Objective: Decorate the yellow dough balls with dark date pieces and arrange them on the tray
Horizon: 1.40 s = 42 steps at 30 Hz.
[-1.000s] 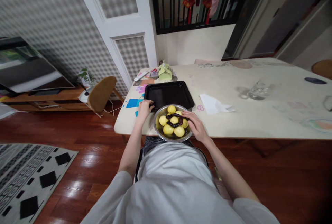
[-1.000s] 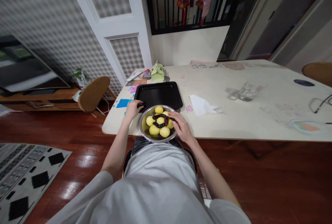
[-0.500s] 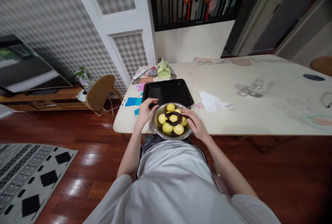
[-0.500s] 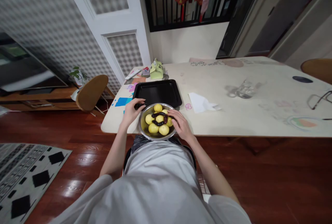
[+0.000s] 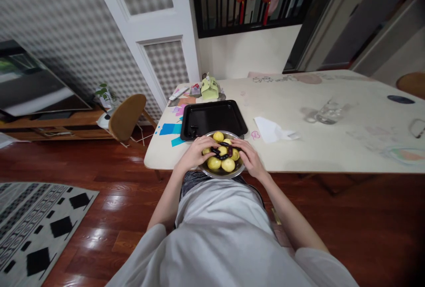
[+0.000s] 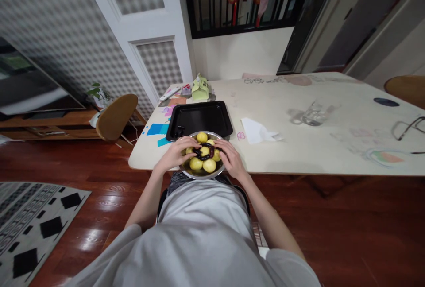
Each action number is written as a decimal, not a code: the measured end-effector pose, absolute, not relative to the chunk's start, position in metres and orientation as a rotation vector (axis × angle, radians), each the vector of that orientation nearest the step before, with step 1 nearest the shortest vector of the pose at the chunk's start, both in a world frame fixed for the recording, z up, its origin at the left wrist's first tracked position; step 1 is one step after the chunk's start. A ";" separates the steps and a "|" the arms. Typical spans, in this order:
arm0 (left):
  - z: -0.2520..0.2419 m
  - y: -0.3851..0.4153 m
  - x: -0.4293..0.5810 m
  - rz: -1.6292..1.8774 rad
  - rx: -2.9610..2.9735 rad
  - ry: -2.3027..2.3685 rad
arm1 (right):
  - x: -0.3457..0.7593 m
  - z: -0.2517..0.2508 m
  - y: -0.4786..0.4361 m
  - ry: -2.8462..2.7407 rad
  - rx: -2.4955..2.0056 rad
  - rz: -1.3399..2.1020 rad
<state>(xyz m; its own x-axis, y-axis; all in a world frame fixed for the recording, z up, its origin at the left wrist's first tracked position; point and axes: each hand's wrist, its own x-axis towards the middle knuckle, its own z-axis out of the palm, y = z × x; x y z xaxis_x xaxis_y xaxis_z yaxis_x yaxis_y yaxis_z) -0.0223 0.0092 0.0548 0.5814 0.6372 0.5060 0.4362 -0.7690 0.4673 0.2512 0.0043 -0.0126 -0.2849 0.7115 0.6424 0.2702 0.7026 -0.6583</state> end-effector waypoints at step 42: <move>0.039 0.122 -0.066 0.745 2.320 1.846 | 0.251 -0.017 0.006 -1.861 -0.741 0.521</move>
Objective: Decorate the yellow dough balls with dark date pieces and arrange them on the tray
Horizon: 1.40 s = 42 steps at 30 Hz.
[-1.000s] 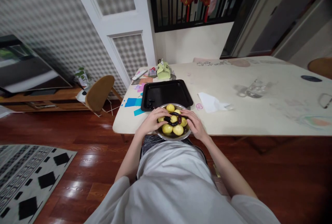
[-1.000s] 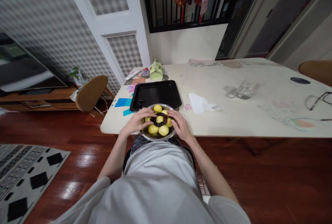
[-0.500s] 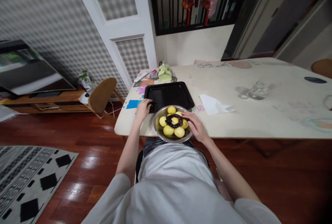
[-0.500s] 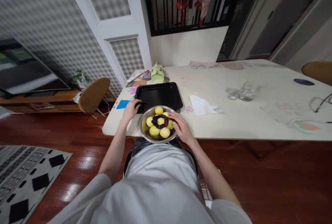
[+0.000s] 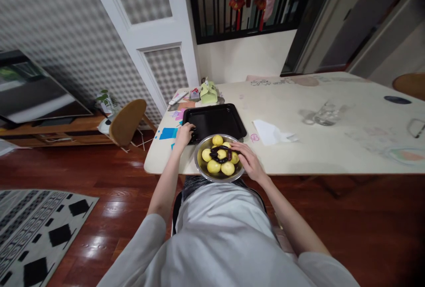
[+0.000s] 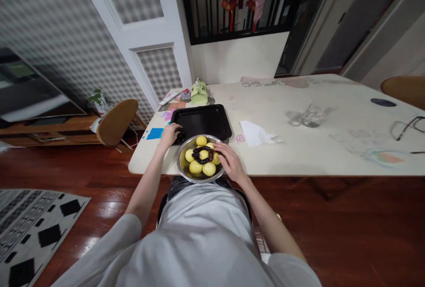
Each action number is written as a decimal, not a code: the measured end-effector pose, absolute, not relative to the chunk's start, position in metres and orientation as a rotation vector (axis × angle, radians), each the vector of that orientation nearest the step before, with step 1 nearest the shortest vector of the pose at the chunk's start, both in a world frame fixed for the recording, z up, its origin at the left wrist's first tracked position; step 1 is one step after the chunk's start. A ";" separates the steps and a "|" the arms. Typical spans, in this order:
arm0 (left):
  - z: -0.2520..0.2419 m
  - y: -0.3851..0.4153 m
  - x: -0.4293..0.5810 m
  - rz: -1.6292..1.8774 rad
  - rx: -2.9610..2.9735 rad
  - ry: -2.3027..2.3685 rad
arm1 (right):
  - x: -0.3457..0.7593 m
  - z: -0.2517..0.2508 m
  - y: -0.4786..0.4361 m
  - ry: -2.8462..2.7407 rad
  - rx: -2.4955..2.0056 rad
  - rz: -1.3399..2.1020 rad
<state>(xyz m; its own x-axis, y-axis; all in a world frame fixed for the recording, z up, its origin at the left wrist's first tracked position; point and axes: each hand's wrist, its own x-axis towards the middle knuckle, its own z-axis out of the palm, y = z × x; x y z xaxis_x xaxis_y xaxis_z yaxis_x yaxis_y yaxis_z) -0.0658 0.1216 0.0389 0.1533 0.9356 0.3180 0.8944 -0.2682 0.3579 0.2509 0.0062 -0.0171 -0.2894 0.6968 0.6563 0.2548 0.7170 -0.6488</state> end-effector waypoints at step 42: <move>0.039 0.071 -0.080 1.025 2.279 1.813 | 0.251 -0.015 0.005 -1.846 -0.771 0.542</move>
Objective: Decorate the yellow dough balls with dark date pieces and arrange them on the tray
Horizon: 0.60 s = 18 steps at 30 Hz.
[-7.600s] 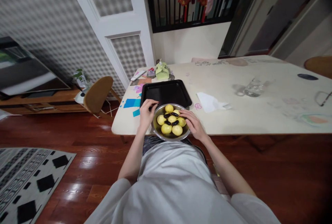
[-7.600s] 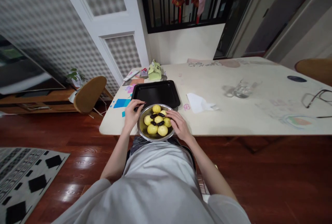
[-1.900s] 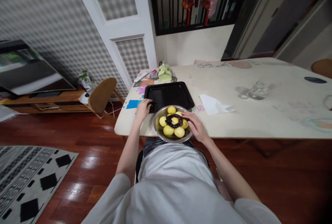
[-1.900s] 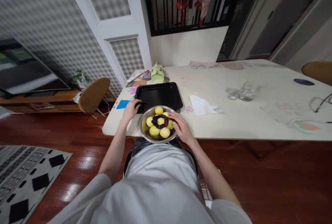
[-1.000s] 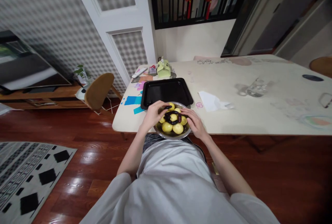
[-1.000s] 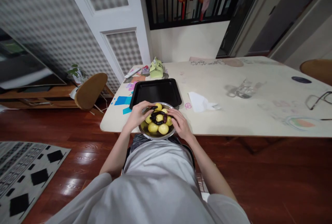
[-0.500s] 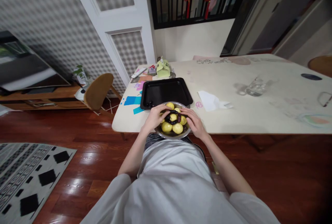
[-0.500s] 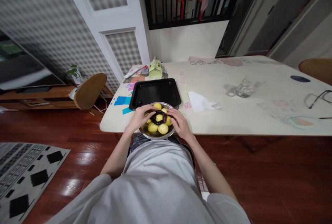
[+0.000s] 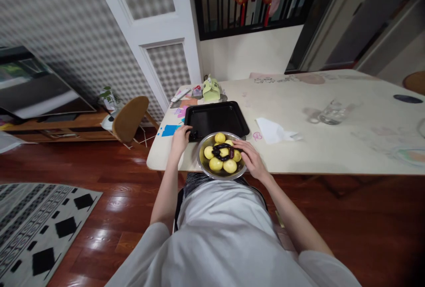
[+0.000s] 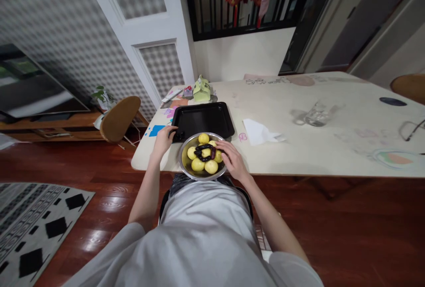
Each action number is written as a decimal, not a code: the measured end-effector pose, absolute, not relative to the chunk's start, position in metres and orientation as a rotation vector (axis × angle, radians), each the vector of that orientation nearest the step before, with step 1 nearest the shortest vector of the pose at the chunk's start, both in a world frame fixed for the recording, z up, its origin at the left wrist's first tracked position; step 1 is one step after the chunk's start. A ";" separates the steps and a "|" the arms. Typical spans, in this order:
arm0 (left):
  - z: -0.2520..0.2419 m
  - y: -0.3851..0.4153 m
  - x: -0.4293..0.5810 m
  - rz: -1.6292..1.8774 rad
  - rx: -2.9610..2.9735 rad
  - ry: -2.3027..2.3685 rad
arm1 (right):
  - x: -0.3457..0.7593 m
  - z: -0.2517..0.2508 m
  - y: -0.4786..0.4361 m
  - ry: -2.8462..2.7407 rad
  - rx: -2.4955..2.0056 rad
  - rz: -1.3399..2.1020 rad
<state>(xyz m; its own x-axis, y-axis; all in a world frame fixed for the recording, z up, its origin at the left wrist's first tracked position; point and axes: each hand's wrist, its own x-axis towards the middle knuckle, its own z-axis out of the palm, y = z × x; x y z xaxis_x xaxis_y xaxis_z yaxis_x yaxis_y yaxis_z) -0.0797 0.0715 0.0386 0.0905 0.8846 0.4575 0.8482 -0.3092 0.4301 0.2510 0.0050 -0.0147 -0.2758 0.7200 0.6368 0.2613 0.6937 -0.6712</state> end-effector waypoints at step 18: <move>0.038 0.103 -0.063 0.773 2.335 1.769 | 0.250 -0.015 0.005 -1.847 -0.762 0.533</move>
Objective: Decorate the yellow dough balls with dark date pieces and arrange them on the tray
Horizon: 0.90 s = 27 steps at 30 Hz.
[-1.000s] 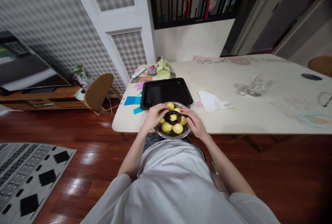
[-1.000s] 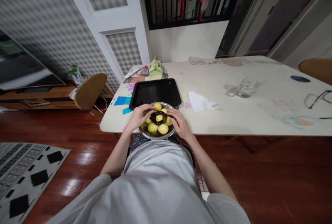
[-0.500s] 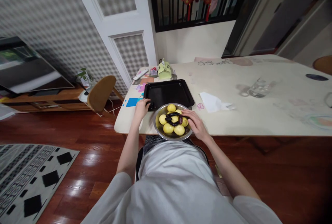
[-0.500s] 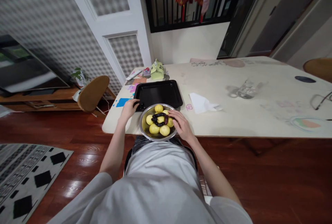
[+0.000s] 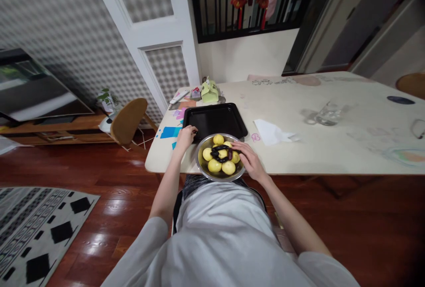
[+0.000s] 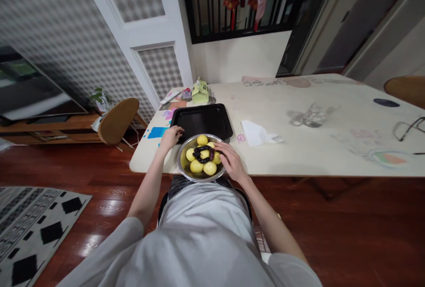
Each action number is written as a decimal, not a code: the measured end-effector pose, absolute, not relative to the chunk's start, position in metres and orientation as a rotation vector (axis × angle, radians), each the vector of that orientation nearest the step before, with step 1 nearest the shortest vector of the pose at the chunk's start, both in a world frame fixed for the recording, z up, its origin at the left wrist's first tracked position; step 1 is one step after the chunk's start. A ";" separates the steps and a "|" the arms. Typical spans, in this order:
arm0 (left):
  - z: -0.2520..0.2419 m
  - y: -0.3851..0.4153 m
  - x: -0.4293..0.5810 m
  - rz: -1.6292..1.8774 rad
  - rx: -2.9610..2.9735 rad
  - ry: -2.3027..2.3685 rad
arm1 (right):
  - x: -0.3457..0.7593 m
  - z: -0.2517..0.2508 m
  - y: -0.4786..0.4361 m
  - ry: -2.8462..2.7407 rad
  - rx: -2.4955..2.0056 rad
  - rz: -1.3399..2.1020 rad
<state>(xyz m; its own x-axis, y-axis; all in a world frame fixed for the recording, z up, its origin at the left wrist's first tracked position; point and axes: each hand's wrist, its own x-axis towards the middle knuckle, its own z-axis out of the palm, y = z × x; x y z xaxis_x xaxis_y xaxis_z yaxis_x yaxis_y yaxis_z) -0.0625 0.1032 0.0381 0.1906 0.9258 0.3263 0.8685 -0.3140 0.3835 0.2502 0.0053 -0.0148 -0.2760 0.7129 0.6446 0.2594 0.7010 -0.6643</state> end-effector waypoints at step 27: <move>0.050 -0.011 0.037 1.023 2.549 1.201 | 0.251 -0.016 0.006 -1.859 -0.750 0.519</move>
